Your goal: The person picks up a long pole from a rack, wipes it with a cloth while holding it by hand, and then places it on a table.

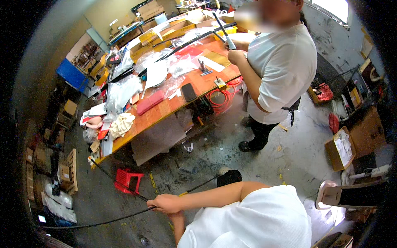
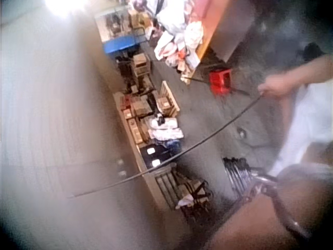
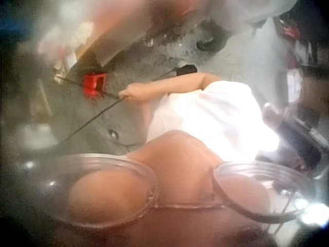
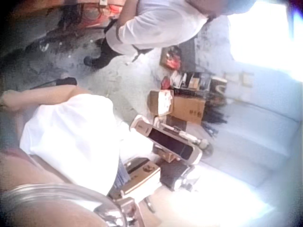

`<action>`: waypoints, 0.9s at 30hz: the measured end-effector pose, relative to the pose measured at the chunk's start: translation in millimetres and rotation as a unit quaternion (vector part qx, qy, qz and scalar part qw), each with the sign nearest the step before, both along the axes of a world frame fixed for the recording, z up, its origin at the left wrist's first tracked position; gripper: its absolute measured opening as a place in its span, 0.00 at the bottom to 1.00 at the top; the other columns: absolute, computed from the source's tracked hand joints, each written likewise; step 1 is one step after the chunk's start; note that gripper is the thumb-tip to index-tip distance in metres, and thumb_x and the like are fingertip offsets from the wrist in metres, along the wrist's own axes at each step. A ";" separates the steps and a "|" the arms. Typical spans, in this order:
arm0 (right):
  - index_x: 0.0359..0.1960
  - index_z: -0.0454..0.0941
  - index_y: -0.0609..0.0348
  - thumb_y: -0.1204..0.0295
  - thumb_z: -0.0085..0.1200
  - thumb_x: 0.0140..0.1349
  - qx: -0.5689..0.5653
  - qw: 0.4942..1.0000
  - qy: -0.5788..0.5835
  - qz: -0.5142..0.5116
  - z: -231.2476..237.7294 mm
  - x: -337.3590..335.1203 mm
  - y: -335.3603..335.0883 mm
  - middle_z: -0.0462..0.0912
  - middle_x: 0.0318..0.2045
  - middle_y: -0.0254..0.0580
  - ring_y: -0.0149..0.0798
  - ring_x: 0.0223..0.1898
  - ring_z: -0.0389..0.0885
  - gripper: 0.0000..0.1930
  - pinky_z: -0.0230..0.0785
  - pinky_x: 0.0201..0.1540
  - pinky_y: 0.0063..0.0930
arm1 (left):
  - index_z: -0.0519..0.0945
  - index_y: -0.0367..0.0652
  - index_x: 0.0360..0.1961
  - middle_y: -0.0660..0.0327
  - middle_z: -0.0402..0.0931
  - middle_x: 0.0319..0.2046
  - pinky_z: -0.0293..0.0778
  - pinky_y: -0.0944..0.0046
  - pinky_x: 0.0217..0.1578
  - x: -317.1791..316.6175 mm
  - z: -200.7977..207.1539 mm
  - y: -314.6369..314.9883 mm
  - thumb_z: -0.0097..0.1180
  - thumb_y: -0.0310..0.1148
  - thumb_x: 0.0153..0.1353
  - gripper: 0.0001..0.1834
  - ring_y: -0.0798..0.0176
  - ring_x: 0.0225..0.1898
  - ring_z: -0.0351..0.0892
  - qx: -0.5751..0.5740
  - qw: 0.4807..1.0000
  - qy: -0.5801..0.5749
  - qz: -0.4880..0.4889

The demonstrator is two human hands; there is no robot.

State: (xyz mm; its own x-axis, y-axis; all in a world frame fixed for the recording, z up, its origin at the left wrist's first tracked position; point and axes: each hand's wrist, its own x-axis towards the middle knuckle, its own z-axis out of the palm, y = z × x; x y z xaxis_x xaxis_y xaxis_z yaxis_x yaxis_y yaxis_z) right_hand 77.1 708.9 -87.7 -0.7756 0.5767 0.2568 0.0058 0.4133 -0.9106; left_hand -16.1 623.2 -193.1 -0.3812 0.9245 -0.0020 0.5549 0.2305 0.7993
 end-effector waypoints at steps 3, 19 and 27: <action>0.38 0.68 0.56 0.69 0.47 0.57 -0.006 1.000 -0.011 0.013 1.5 -4.9 2.1 0.78 0.29 0.52 0.55 0.34 0.76 0.09 0.66 0.35 0.44 | 0.73 0.39 0.43 0.53 0.75 0.38 0.69 0.55 0.39 -2.0 -2.7 -10.4 0.51 0.33 0.56 0.14 0.55 0.39 0.74 0.022 1.000 0.008 0.010; 0.26 0.65 0.57 0.62 0.41 0.67 -0.179 0.975 0.061 0.121 -26.8 -22.5 60.7 0.59 0.18 0.24 0.20 0.20 0.53 0.14 0.46 0.21 0.18 | 0.50 0.45 0.64 0.46 0.76 0.38 0.70 0.48 0.40 35.5 -70.5 -192.9 0.46 0.37 0.57 0.34 0.44 0.39 0.76 -0.360 0.792 -0.103 0.482; 0.29 0.66 0.57 0.60 0.36 0.68 -0.130 0.969 0.053 0.204 -26.1 -32.9 108.0 0.57 0.16 0.25 0.19 0.17 0.52 0.15 0.43 0.17 0.14 | 0.50 0.38 0.62 0.41 0.70 0.48 0.67 0.52 0.50 248.4 -153.8 -287.7 0.49 0.34 0.53 0.36 0.44 0.50 0.71 -0.340 0.492 -0.263 0.757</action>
